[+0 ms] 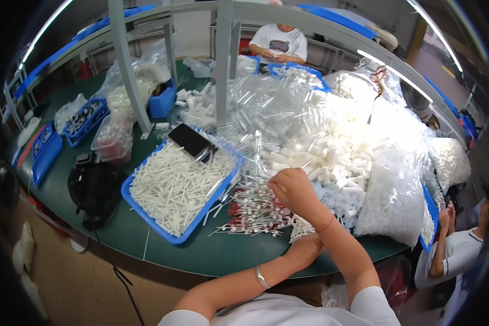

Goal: Manually assembling small white plastic components at a factory workbench.

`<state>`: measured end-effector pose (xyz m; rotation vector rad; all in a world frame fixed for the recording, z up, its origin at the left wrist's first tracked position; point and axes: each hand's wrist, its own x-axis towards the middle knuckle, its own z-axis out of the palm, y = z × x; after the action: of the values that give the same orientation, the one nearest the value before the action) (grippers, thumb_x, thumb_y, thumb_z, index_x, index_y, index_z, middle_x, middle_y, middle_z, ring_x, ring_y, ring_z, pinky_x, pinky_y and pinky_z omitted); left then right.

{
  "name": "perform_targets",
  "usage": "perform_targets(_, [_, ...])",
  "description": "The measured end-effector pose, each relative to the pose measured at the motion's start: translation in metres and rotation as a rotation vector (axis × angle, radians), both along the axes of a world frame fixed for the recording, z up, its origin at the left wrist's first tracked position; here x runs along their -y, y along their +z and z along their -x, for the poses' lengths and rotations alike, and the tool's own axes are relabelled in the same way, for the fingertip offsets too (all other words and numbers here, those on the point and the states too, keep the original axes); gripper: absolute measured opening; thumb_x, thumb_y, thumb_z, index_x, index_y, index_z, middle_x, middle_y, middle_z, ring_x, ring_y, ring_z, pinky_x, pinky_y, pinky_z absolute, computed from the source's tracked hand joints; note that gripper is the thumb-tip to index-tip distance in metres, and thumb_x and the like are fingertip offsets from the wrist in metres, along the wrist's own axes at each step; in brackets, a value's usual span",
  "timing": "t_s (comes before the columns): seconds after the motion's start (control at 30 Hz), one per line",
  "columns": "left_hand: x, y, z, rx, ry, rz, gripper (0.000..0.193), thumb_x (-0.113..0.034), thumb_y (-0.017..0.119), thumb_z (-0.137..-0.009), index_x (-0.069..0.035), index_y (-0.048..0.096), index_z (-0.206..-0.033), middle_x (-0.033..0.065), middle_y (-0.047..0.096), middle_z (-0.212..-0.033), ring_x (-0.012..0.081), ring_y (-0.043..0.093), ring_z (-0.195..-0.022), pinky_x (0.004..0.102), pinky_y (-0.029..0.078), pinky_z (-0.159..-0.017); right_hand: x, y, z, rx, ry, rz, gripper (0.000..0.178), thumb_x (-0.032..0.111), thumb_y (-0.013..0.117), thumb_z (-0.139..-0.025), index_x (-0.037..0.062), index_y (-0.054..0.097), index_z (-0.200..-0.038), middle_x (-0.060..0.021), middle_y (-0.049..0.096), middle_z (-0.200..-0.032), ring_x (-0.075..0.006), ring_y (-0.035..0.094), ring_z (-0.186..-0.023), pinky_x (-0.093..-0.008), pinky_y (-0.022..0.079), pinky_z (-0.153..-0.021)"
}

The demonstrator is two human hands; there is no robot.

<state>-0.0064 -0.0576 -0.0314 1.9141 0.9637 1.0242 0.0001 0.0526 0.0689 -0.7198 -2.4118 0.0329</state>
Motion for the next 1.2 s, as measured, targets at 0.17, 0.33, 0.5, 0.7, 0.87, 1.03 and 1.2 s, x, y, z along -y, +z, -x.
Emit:
perform_targets(0.17, [-0.004, 0.013, 0.007, 0.293, 0.196, 0.184, 0.019, -0.017, 0.056, -0.095, -0.003, 0.062, -0.107, 0.0186, 0.068, -0.089, 0.0329, 0.068, -0.081, 0.0400, 0.053, -0.069, 0.019, 0.003, -0.081, -0.483, -0.226, 0.354, 0.006, 0.005, 0.071, -0.080, 0.0020, 0.069, -0.085, -0.0087, 0.066, -0.078, -0.0203, 0.062, -0.072, -0.0314, 0.048, -0.066])
perform_targets(0.33, [-0.021, 0.034, 0.031, 0.737, 0.181, 0.526, 0.029, -0.015, 0.056, -0.098, -0.001, 0.062, -0.123, 0.0006, 0.065, -0.089, 0.0019, 0.046, -0.060, 0.0164, 0.040, -0.054, 0.053, 0.001, -0.121, -0.508, -0.324, 0.398, 0.007, 0.004, 0.073, -0.079, 0.0007, 0.068, -0.084, -0.0091, 0.067, -0.080, -0.0204, 0.063, -0.075, -0.0307, 0.049, -0.069])
perform_targets(0.5, [-0.026, 0.038, 0.035, 0.847, 0.200, 0.566, 0.030, -0.018, 0.059, -0.097, -0.001, 0.062, -0.123, -0.0018, 0.064, -0.086, 0.0007, 0.047, -0.061, 0.0159, 0.038, -0.053, 0.067, -0.014, -0.138, -0.345, -0.279, 0.232, 0.009, 0.005, 0.074, -0.077, 0.0049, 0.067, -0.082, -0.0081, 0.067, -0.083, -0.0252, 0.062, -0.081, -0.0344, 0.046, -0.076])
perform_targets(0.7, [-0.023, 0.031, 0.032, 0.818, 0.227, 0.507, 0.020, -0.017, 0.060, -0.097, -0.004, 0.065, -0.110, -0.0013, 0.062, -0.085, 0.0007, 0.047, -0.062, 0.0162, 0.037, -0.052, 0.075, -0.017, -0.137, -0.367, -0.301, 0.522, 0.016, 0.009, 0.075, -0.081, 0.0018, 0.069, -0.094, -0.0069, 0.069, -0.090, -0.0170, 0.063, -0.086, -0.0285, 0.049, -0.078])
perform_targets(0.87, [-0.017, 0.029, 0.026, 0.662, 0.227, 0.346, 0.018, -0.013, 0.062, -0.095, -0.004, 0.068, -0.109, -0.0016, 0.063, -0.084, 0.0008, 0.047, -0.060, 0.0162, 0.038, -0.051, 0.076, -0.020, -0.136, -0.541, -0.222, 0.947, 0.015, 0.011, 0.070, -0.087, -0.0008, 0.069, -0.097, -0.0008, 0.067, -0.086, -0.0061, 0.057, -0.081, -0.0234, 0.048, -0.072])
perform_targets(1.03, [-0.013, 0.028, 0.027, 0.630, 0.247, 0.446, 0.022, -0.014, 0.065, -0.093, -0.004, 0.069, -0.111, -0.0020, 0.065, -0.080, 0.0009, 0.048, -0.059, 0.0168, 0.038, -0.050, 0.085, -0.014, -0.141, -0.419, -0.310, 0.650, 0.012, 0.009, 0.072, -0.083, 0.0009, 0.070, -0.092, -0.0048, 0.066, -0.080, -0.0099, 0.057, -0.070, -0.0255, 0.046, -0.063])
perform_targets(1.2, [-0.012, 0.028, 0.027, 0.525, 0.219, 0.439, 0.022, -0.015, 0.067, -0.091, -0.005, 0.070, -0.111, -0.0029, 0.065, -0.077, 0.0016, 0.048, -0.059, 0.0177, 0.039, -0.050, 0.091, -0.007, -0.149, -0.362, -0.337, 0.561, 0.012, 0.008, 0.073, -0.081, 0.0027, 0.071, -0.091, -0.0075, 0.063, -0.078, -0.0154, 0.058, -0.066, -0.0276, 0.047, -0.061])
